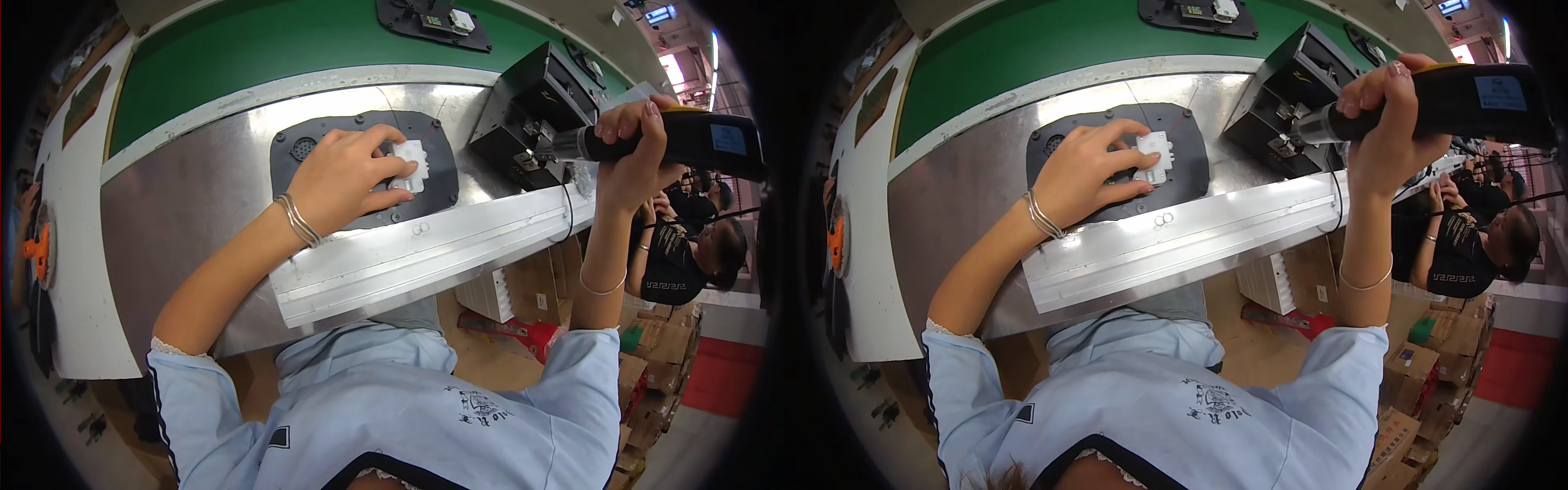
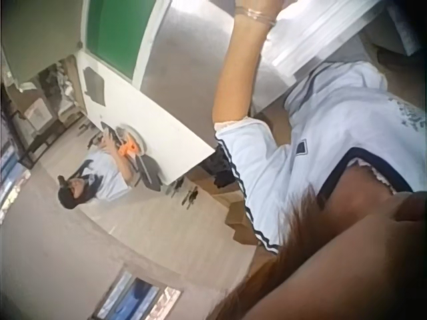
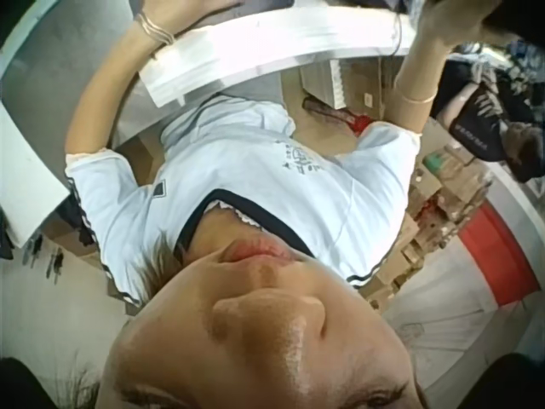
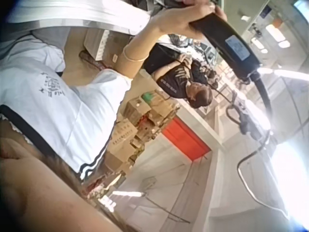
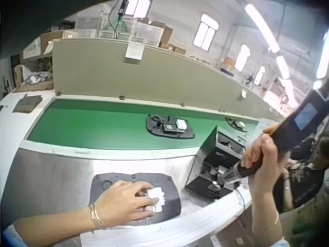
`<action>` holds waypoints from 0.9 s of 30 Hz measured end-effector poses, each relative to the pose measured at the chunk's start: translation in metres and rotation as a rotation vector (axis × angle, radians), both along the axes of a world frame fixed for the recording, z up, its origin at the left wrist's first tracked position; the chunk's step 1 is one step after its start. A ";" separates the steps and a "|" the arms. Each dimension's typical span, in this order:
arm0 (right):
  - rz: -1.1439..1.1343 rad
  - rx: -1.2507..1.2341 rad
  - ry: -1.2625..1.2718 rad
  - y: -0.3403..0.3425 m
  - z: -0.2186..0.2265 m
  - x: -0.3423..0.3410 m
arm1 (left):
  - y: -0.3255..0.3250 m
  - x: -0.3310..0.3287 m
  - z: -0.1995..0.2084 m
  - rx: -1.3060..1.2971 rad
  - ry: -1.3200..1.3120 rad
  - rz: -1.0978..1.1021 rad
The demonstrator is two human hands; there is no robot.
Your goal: Assemble an electronic component housing using an electric screwdriver at a manufacturing station.
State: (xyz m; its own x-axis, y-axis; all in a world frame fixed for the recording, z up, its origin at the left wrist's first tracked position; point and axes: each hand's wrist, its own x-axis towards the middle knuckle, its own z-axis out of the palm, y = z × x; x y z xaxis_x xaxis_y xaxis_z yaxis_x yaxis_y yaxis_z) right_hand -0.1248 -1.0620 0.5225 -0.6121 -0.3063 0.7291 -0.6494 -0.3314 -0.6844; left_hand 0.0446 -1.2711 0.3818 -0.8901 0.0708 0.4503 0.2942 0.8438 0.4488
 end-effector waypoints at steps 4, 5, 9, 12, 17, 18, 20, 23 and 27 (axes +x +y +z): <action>-0.018 -0.021 -0.058 0.004 -0.001 -0.015 | -0.001 0.000 0.000 -0.013 0.025 0.006; -0.034 -0.016 -0.036 0.001 -0.004 -0.017 | -0.001 -0.001 0.000 -0.014 0.025 0.004; -0.052 0.006 -0.023 0.001 -0.015 -0.021 | 0.000 -0.001 0.000 -0.021 0.006 0.008; -0.043 -0.005 -0.031 0.001 -0.014 -0.018 | 0.000 -0.001 0.000 -0.022 0.006 0.008; 0.086 0.062 -0.095 -0.009 -0.014 0.003 | 0.000 -0.002 -0.001 -0.016 0.024 0.008; 0.087 0.065 -0.098 -0.014 -0.014 0.012 | 0.000 -0.001 0.001 -0.023 0.013 0.006; 0.141 0.061 -0.092 -0.027 -0.015 0.028 | -0.001 -0.001 0.001 -0.029 -0.003 0.006; 0.185 0.063 -0.062 -0.047 -0.024 0.039 | -0.001 -0.002 0.000 -0.028 0.006 0.001; 0.287 0.040 -0.120 -0.064 -0.039 0.045 | 0.001 -0.002 -0.001 -0.023 0.022 -0.001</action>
State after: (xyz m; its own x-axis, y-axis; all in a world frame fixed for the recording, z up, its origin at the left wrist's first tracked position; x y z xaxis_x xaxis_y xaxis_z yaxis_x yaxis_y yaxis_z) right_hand -0.0795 -1.1260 0.4839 -0.5778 -0.5061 0.6403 -0.4468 -0.4604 -0.7671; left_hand 0.0425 -1.2704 0.3809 -0.8799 0.0823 0.4680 0.3045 0.8538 0.4223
